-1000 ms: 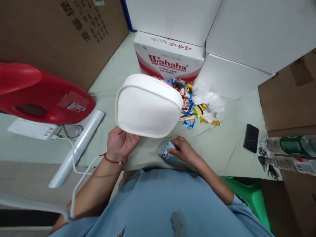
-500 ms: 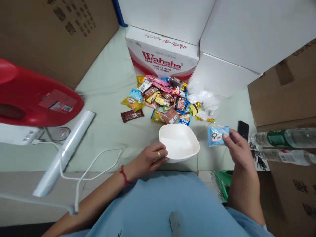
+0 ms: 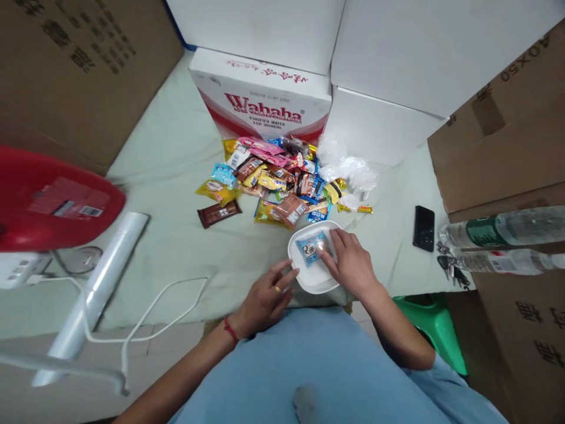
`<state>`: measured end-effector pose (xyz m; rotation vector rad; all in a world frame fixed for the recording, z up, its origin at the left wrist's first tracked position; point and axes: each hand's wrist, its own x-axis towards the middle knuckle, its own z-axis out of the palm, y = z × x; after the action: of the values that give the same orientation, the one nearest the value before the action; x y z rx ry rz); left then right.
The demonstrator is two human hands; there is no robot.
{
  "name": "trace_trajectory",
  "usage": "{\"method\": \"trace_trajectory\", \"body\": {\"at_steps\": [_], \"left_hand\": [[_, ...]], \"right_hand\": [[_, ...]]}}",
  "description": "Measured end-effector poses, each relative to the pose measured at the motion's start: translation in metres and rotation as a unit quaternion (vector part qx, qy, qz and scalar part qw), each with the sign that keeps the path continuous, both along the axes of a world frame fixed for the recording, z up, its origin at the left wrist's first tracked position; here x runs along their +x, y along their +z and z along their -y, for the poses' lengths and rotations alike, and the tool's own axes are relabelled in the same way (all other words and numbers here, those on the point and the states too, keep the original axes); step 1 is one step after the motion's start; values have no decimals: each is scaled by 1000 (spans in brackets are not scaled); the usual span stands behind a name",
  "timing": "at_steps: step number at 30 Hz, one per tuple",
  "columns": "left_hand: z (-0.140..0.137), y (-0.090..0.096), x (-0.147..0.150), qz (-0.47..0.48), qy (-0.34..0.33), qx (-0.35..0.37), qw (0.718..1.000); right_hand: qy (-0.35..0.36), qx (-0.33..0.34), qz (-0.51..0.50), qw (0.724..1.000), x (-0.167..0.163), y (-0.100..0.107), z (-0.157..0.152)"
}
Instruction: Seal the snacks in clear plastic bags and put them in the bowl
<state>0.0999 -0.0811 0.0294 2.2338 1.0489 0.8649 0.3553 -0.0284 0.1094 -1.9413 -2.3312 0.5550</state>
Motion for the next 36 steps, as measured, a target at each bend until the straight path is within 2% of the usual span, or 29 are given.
{"method": "trace_trajectory", "body": {"at_steps": [3,5,7,9,11,14,17,20,24,27,30,34,36], "left_hand": [[-10,-5,-9,-3,91,-16,996],[-19,-10,-13,-3,119,-32,992],[-27,-16,-14,-6,125,-44,991],[-34,-22,-15,-14,119,-52,991],[-37,-27,-15,-25,108,-53,992],[-38,-33,-14,-42,103,-34,993],[-38,-36,-13,-55,107,-12,993],[-38,-36,-13,-60,108,1,992],[-38,-37,-15,-51,113,-4,992],[-37,-38,-15,-49,124,-14,991],[-36,-39,-15,-41,132,-18,990],[-36,-41,-16,-29,134,-23,990],[-36,-42,-16,-31,134,-25,990]], "right_hand": [[188,-1,-67,980,30,4,21],[234,-18,-63,970,44,-7,35],[213,-7,-48,976,58,-21,50],[171,34,-51,983,75,-27,64],[121,81,-76,986,95,-23,76],[15,148,-87,985,135,-4,79],[-104,217,-3,971,183,5,53],[-184,262,76,944,234,-4,-4],[-256,230,103,933,282,-20,-94],[-263,190,88,942,293,-29,-137],[-239,166,71,954,292,-41,-149],[-185,130,50,973,281,-56,-135],[-184,161,46,969,267,-56,-124]]}}
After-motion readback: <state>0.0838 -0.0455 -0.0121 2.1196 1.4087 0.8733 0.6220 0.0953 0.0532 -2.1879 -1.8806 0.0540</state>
